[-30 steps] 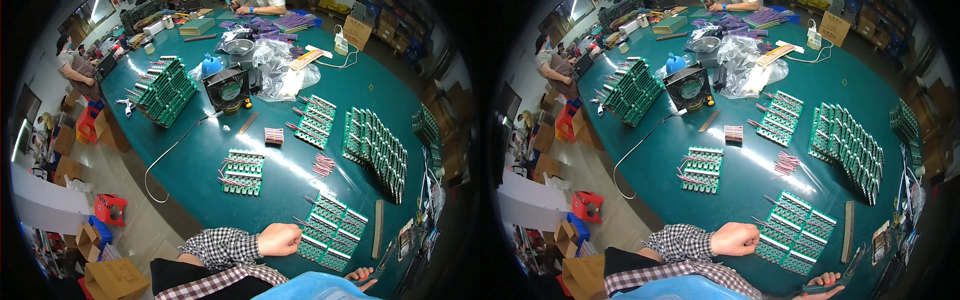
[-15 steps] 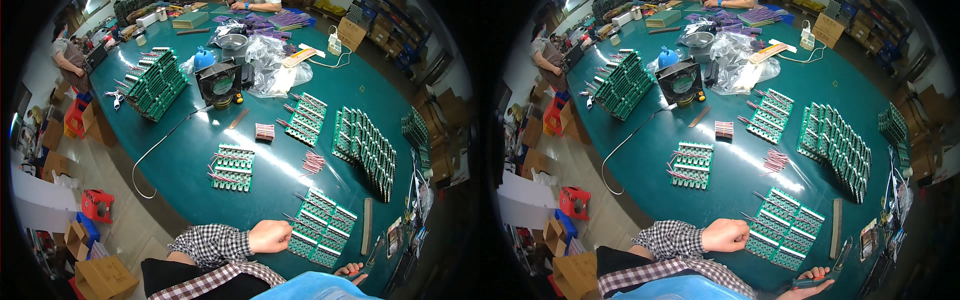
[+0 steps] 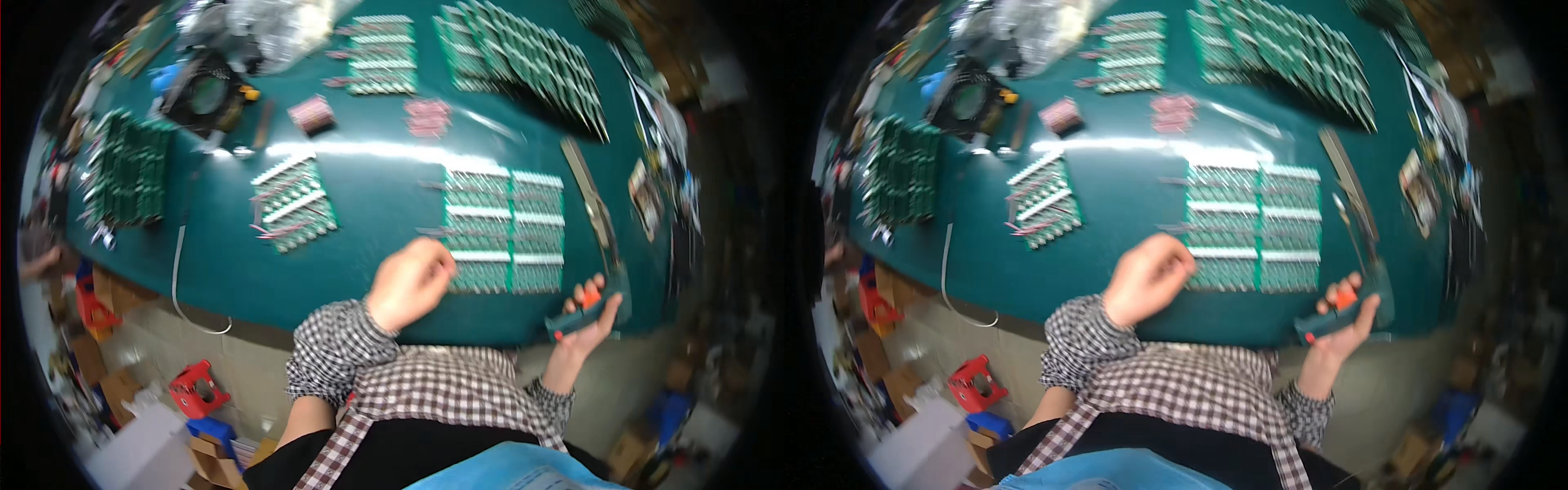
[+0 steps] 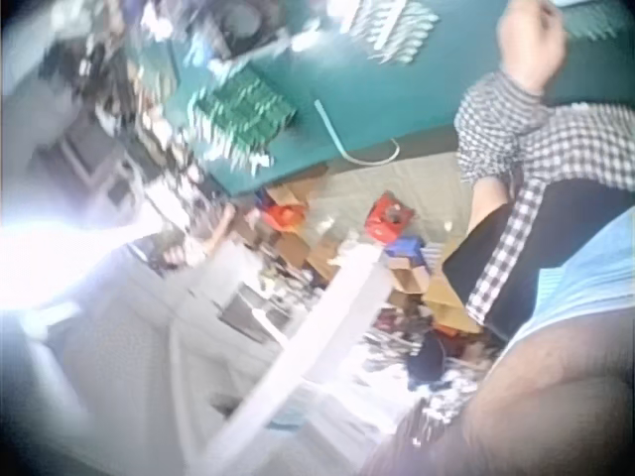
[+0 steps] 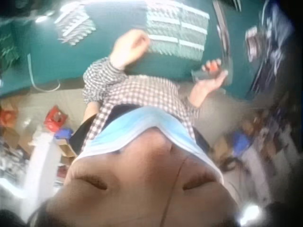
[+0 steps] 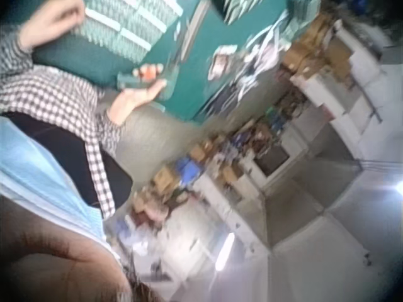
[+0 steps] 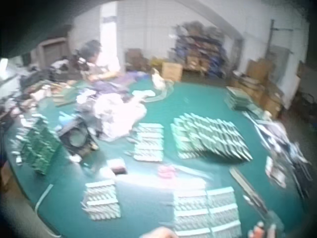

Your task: The person applies solder to connect wires to a series of LED circuit boards using a soldering iron and solder wire.

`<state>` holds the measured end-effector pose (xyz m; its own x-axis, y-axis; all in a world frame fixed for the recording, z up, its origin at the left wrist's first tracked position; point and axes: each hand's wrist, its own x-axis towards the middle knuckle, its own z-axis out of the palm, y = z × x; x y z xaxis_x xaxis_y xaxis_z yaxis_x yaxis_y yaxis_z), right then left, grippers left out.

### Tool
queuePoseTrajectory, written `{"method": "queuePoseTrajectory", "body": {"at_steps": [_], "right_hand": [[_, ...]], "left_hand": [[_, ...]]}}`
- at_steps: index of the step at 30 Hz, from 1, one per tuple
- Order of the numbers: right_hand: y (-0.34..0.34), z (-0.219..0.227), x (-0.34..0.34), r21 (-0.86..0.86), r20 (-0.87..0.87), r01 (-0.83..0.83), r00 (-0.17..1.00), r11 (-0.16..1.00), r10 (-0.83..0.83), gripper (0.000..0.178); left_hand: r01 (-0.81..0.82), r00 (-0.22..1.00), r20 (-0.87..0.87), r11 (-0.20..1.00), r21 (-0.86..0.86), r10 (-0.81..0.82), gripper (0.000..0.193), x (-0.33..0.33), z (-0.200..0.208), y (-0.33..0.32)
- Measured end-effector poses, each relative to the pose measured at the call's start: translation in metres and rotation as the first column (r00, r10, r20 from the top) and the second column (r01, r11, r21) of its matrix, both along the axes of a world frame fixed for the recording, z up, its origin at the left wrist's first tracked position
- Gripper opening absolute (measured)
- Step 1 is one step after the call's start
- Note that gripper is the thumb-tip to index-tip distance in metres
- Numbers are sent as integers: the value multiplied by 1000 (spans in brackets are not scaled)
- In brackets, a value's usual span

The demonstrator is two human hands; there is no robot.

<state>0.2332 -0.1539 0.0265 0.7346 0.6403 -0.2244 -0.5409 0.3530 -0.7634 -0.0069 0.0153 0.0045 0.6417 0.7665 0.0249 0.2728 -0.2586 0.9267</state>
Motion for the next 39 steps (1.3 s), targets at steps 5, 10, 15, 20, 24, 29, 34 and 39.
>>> {"method": "queuePoseTrajectory", "body": {"at_steps": [5,10,15,20,24,29,34,39], "right_hand": [[-8,5,-36,45,107,-167,981,985,162,49],[-24,3,-58,-23,167,-225,960,974,226,51],[-37,-3,-65,-30,106,-246,963,969,248,58],[-36,0,-72,-108,148,-271,947,956,286,58],[-34,0,-76,-116,114,-259,956,959,272,60],[-35,-1,-78,-139,112,-244,959,960,259,59],[-36,0,-81,-143,100,-231,964,962,246,59],[-32,4,-81,-122,122,-231,962,965,246,55]], "left_hand": [[-5,987,159,996,-84,19,12,8,20,6],[43,967,254,965,-257,24,14,21,25,-13],[56,906,369,804,-591,208,17,34,32,-25],[166,845,437,625,-763,308,21,40,28,-24],[202,813,459,565,-800,359,18,42,24,-22],[211,816,448,534,-819,365,16,43,22,-21],[206,827,441,543,-814,348,17,42,20,-21],[140,856,407,616,-775,318,23,36,24,-21]]}}
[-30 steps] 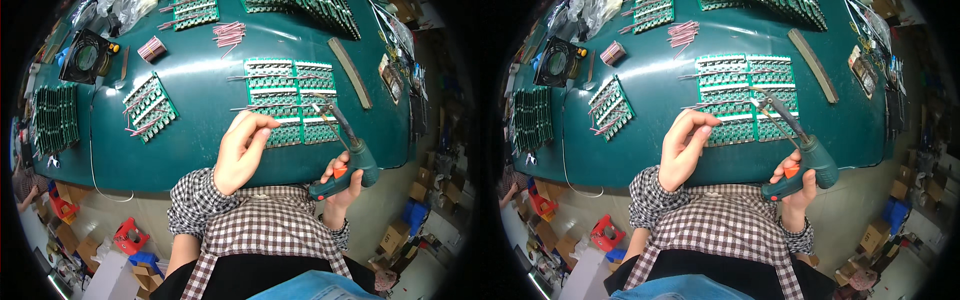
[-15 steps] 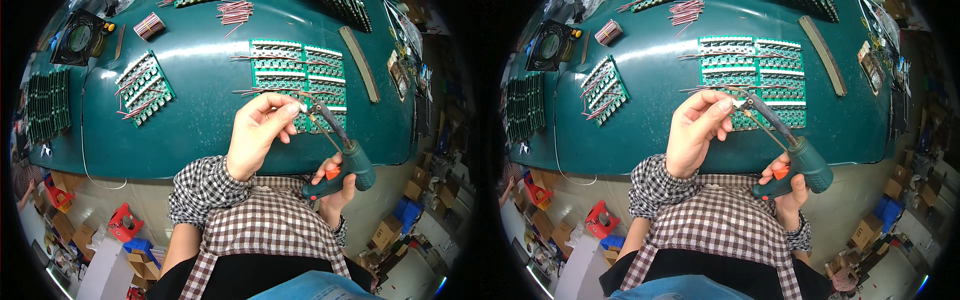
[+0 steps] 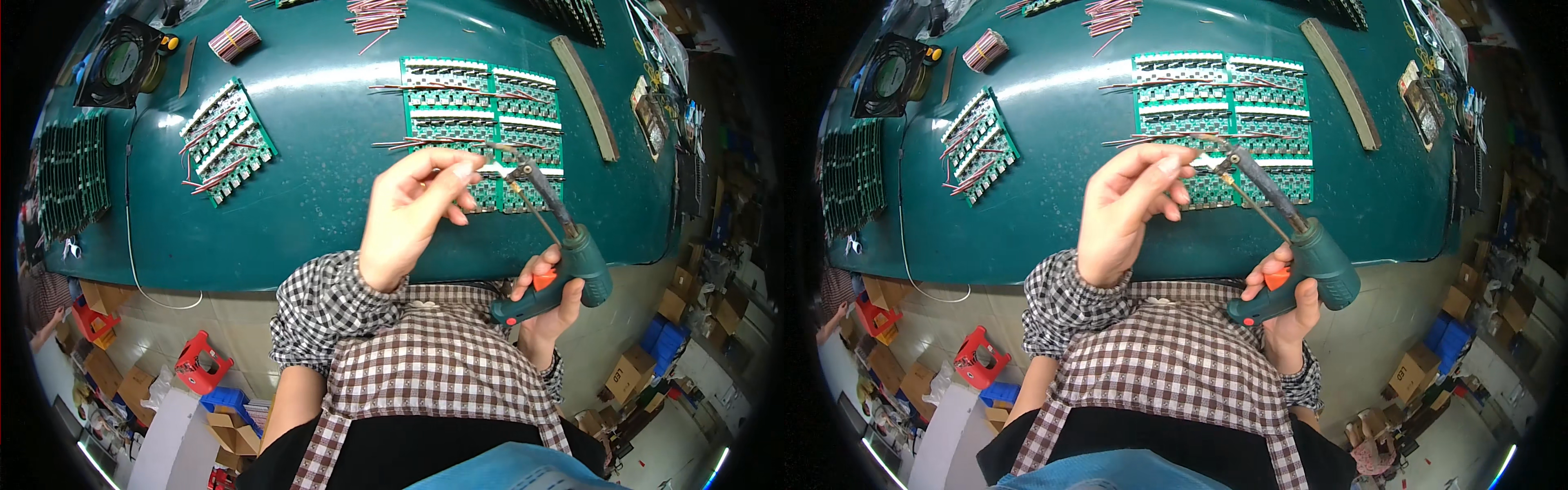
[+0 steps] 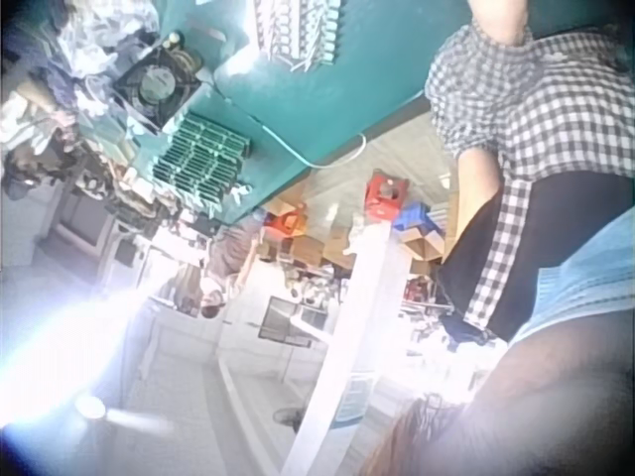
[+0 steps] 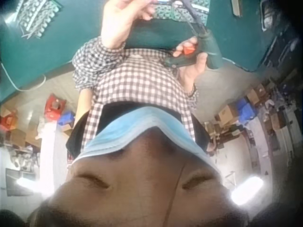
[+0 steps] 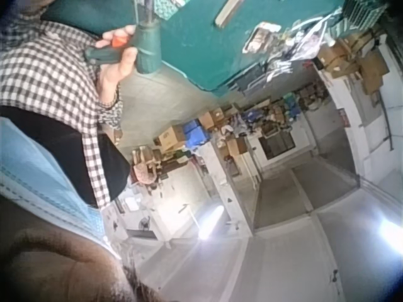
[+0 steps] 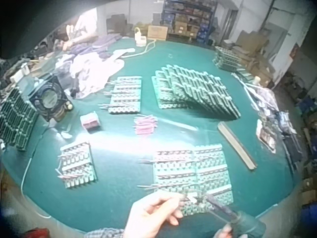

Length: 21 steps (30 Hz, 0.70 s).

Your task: The person applies solder to connect wires to a series of LED circuit boards using a soldering iron and solder wire.

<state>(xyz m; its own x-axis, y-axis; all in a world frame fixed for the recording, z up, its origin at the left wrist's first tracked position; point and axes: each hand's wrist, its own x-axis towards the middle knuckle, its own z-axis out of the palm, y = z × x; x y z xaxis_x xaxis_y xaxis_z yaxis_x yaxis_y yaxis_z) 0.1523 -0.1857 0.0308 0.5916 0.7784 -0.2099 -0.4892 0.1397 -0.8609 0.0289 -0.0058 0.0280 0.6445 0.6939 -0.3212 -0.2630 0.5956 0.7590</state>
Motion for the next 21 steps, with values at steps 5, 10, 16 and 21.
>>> {"method": "queuePoseTrajectory", "body": {"at_steps": [5,10,16,21], "right_hand": [[-5,2,15,42,11,-4,1000,999,3,54],[-20,3,35,4,122,48,991,999,-48,53],[-21,36,101,57,535,499,715,865,-449,45],[-25,55,166,193,688,778,327,598,-648,42]], "left_hand": [[59,969,-247,939,339,28,23,-35,-2,9],[204,909,-417,859,471,13,21,-37,5,16],[378,785,-610,697,610,108,3,-39,7,10],[444,770,-629,621,646,104,4,-35,12,12]]}}
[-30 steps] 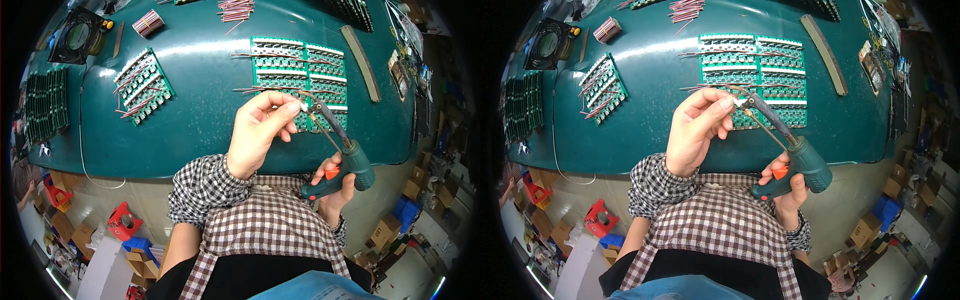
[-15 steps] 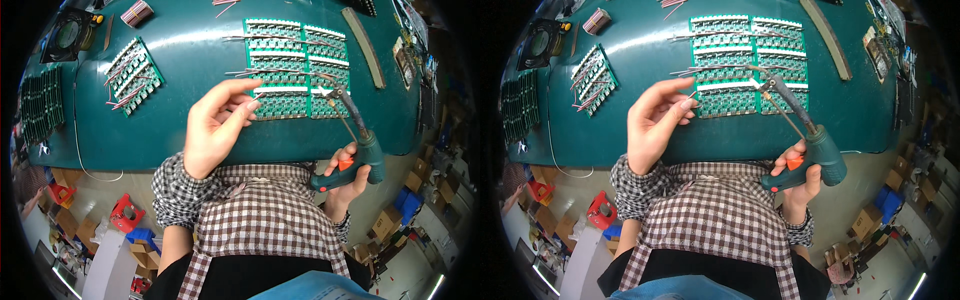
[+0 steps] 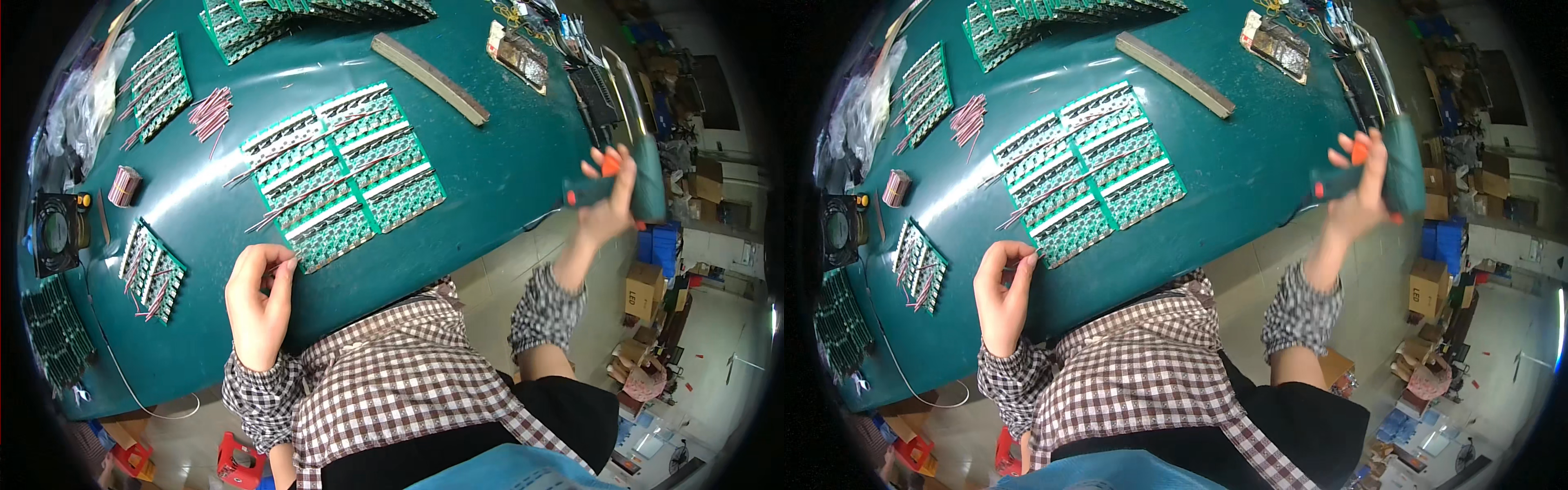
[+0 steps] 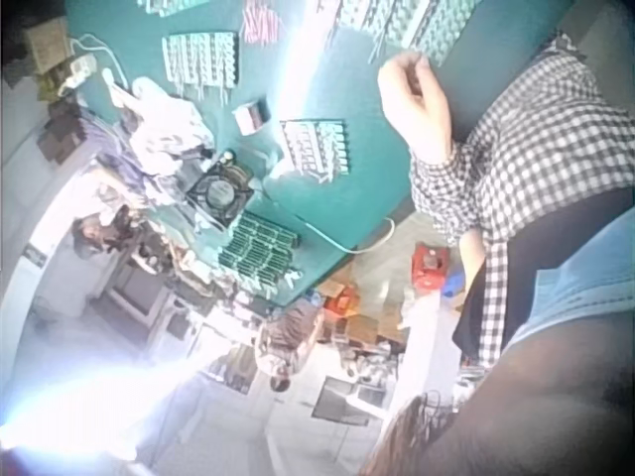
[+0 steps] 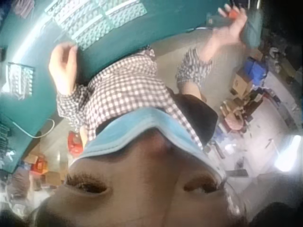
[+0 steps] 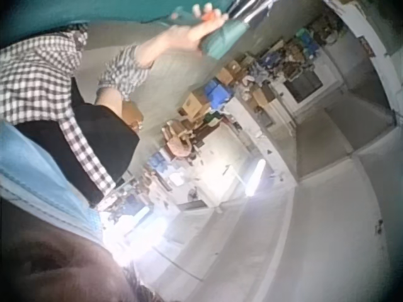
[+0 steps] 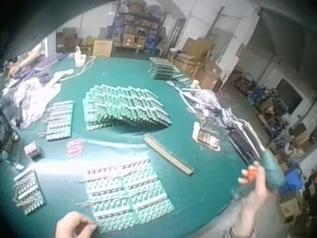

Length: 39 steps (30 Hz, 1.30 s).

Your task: The person applies solder to connect wires to a series of LED circuit boards using a soldering iron and solder wire.

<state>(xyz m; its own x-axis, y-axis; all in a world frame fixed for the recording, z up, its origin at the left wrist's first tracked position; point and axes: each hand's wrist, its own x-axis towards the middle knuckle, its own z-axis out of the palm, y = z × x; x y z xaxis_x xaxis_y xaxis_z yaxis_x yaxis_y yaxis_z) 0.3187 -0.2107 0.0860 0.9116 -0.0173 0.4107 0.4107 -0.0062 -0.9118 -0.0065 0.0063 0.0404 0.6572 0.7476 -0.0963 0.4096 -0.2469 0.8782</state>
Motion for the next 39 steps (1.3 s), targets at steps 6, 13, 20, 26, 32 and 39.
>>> {"method": "queuePoseTrajectory", "body": {"at_steps": [6,13,20,26,32,39], "right_hand": [[27,-34,47,-112,-123,14,992,994,-28,23],[-6,-18,2,-82,-353,-266,909,961,221,47],[-20,-32,-67,107,-441,-648,649,754,620,54],[-9,-26,-111,111,-521,-674,586,730,621,61],[-9,-26,-123,67,-559,-776,492,628,667,59],[0,-24,-136,40,-630,-724,516,688,580,57]], "left_hand": [[-51,998,24,998,-31,52,6,-8,-5,0],[-2,1000,-4,995,-98,2,8,4,-10,8],[-54,995,-87,994,-96,46,9,-5,-21,10],[-62,997,23,968,-244,69,5,5,-12,3],[45,991,-131,987,155,-24,5,12,-26,0],[59,996,-73,995,79,-53,5,10,-27,4]]}}
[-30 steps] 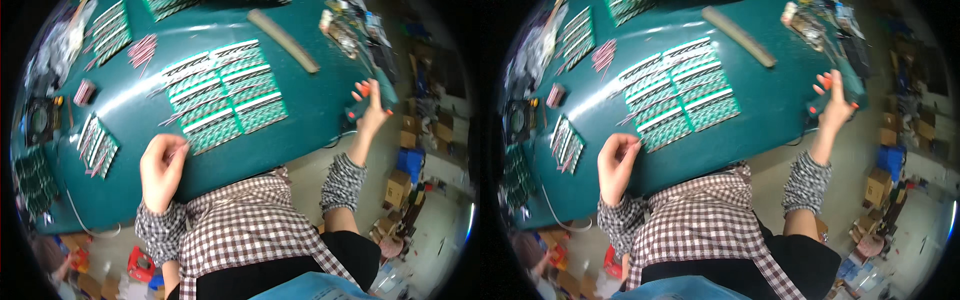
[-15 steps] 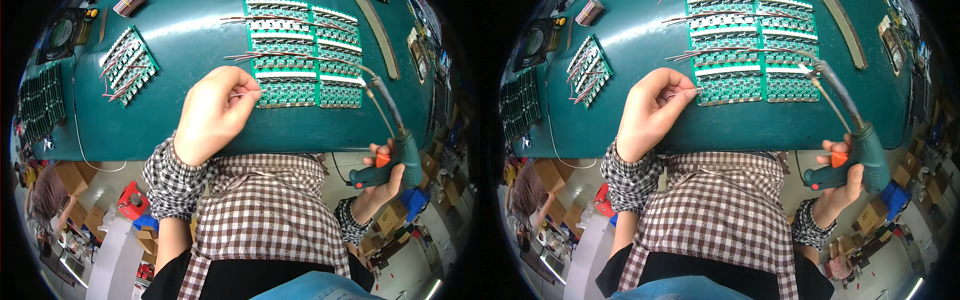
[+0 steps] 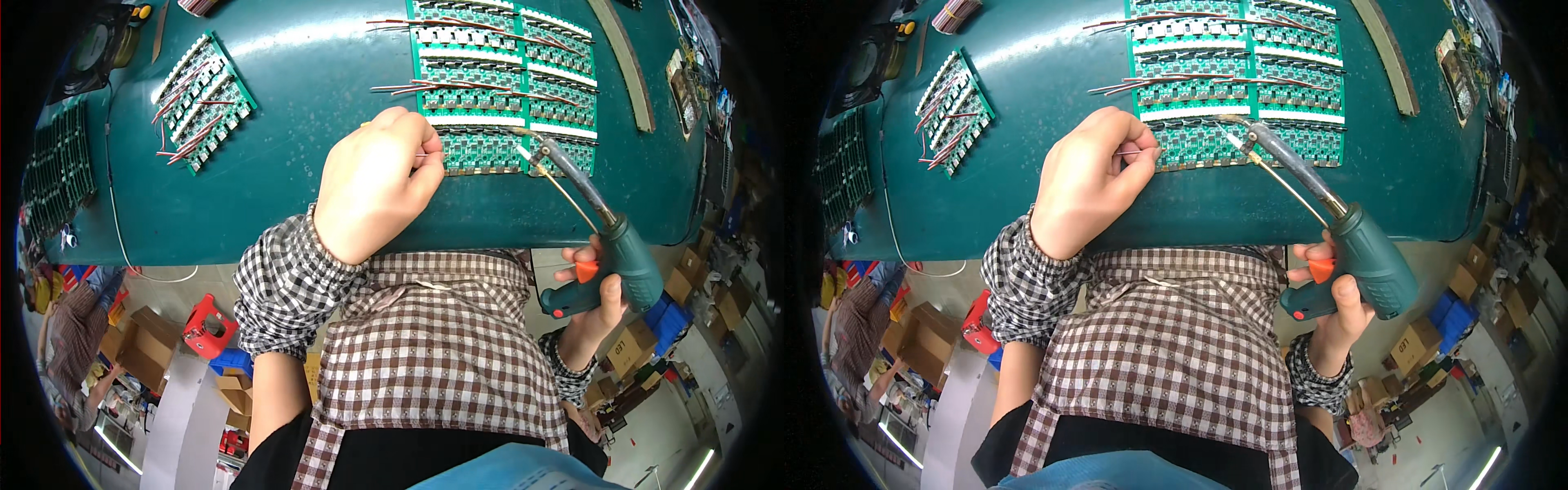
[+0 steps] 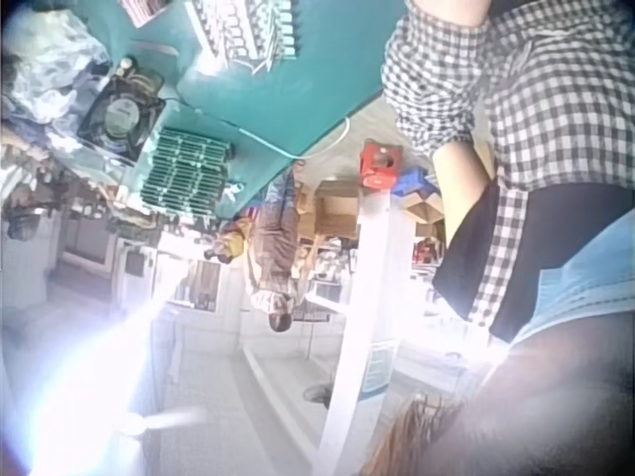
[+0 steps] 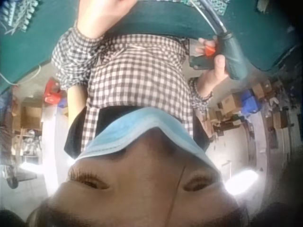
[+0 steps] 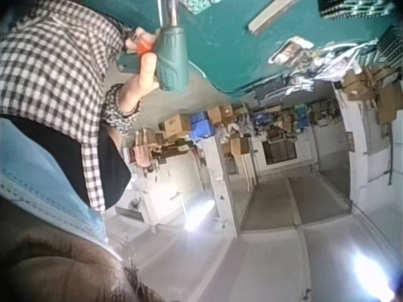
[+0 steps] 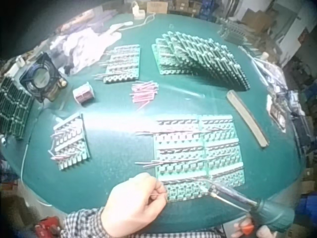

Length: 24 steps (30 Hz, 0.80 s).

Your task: The person applies solder to connect wires to a series of LED circuit boards using a soldering iron and solder wire.

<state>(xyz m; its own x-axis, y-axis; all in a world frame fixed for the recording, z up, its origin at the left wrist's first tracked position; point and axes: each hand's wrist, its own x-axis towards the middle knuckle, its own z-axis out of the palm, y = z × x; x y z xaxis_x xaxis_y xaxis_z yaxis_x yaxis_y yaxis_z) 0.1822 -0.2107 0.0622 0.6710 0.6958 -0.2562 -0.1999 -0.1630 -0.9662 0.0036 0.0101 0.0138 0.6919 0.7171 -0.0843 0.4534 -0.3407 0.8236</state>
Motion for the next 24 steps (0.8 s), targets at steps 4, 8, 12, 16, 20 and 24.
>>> {"method": "queuePoseTrajectory", "body": {"at_steps": [4,8,12,16,20,24], "right_hand": [[5,2,-7,-35,13,-6,1000,999,6,59],[6,2,-10,-63,17,1,1000,998,0,60],[6,3,-12,-76,10,-21,1000,997,22,59],[5,4,-16,-91,22,-30,999,995,32,58],[6,4,-18,-79,-16,-46,999,996,44,54],[5,3,-20,-137,39,-102,993,985,109,56]], "left_hand": [[-24,1000,-1,998,56,24,5,1,-4,-3],[-36,999,12,993,113,34,6,4,-6,-4],[-77,994,86,991,111,68,9,6,-11,-6],[-81,993,88,994,75,75,9,5,-10,-5],[-80,994,81,994,71,74,9,4,-10,-4],[-86,994,77,994,70,80,9,5,-11,-5]]}}
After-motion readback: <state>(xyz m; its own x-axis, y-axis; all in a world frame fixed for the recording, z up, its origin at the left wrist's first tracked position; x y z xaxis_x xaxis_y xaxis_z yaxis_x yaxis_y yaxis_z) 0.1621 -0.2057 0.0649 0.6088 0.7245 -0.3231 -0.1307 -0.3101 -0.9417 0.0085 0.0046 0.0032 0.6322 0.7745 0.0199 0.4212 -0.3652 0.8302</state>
